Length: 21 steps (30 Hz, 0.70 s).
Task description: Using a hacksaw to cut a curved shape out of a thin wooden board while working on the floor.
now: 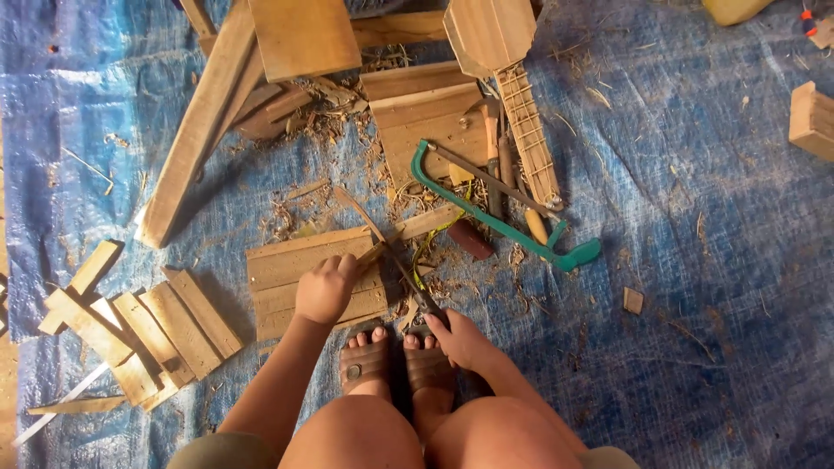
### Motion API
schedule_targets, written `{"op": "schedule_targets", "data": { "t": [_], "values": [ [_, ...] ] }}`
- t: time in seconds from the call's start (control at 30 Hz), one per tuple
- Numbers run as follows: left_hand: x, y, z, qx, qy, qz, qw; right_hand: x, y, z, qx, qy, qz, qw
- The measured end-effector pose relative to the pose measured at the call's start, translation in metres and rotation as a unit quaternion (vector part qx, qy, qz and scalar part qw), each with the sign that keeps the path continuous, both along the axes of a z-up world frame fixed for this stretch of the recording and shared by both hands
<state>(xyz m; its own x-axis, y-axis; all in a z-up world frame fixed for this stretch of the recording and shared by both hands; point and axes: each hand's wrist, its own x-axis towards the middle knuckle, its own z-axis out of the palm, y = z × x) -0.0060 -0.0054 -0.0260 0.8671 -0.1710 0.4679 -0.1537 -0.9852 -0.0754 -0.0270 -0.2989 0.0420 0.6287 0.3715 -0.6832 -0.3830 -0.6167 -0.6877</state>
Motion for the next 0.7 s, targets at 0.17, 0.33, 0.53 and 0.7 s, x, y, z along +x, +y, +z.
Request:
{"op": "schedule_targets", "data": {
  "t": [0.17, 0.33, 0.53, 0.7],
  "values": [
    [0.001, 0.003, 0.011, 0.000, 0.010, -0.023, 1.000, -0.006, -0.003, -0.031, 0.054, 0.010, -0.044, 0.998],
    [-0.001, 0.004, 0.018, -0.001, 0.014, -0.039, 0.999, -0.016, -0.006, -0.048, 0.098, 0.012, -0.088, 0.991],
    [-0.006, -0.002, 0.024, 0.006, 0.009, -0.017, 1.000, -0.019, 0.005, -0.010, 0.020, -0.026, -0.063, 0.997],
    [-0.003, -0.004, 0.015, 0.014, -0.004, 0.003, 1.000, -0.007, 0.009, 0.033, -0.011, -0.097, -0.054, 0.994]
  ]
}}
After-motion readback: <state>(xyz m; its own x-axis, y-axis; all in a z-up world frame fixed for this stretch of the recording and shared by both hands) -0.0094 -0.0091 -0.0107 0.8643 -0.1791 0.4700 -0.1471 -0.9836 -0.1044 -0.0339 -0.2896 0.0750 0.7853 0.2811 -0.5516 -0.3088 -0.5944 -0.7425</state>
